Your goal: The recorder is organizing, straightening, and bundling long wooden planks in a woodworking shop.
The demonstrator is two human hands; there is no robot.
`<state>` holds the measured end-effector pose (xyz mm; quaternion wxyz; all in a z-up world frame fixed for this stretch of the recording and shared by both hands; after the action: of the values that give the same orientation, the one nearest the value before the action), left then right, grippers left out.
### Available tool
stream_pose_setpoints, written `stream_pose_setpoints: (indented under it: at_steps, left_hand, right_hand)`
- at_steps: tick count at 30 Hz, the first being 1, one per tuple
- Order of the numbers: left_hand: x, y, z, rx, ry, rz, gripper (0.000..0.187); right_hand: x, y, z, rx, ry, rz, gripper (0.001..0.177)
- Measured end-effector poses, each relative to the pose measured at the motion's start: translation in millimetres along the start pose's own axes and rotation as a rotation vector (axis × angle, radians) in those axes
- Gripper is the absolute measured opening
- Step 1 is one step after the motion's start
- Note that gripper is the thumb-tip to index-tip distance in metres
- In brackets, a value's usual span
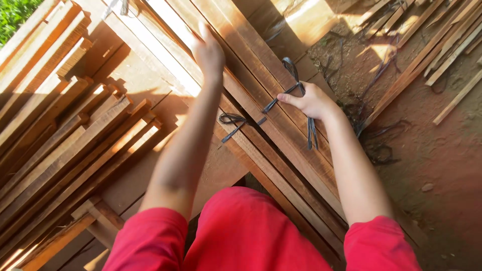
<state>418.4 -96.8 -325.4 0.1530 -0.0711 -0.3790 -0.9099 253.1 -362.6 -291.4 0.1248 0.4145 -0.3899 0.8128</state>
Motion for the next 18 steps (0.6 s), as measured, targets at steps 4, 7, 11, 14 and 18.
stream_pose_setpoints:
  at_steps: [4,7,11,14,18]
  left_hand:
    - [77,37,3,0.486,0.208,0.104,0.063]
    - [90,35,-4,0.497,0.256,0.095,0.047]
    - [74,-1,-25,0.418,0.226,0.112,0.054]
    - [73,1,-25,0.373,0.235,0.082,0.049]
    - [89,38,13,0.396,0.161,-0.032,0.046]
  right_hand:
    - [0,8,-2,-0.138,-0.006,0.004,0.067]
    - [1,10,-3,-0.182,0.002,-0.002,0.062]
    - [-2,14,-4,-0.172,0.030,-0.010,0.056]
    - [0,12,-2,-0.154,0.084,0.019,0.058]
    - [-19,43,-19,-0.122,0.326,0.123,0.062]
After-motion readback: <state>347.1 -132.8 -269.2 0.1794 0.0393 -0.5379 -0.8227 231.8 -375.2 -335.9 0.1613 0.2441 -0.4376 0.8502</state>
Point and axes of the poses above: each hand's wrist, its own x-axis away from the middle knuckle, its own z-axis out of the back of the hand, y = z × x, the point moved 6 cm from there along -x, towards the middle knuckle, and after that the axes turned 4 degrees about x, right-handed, at the moved point
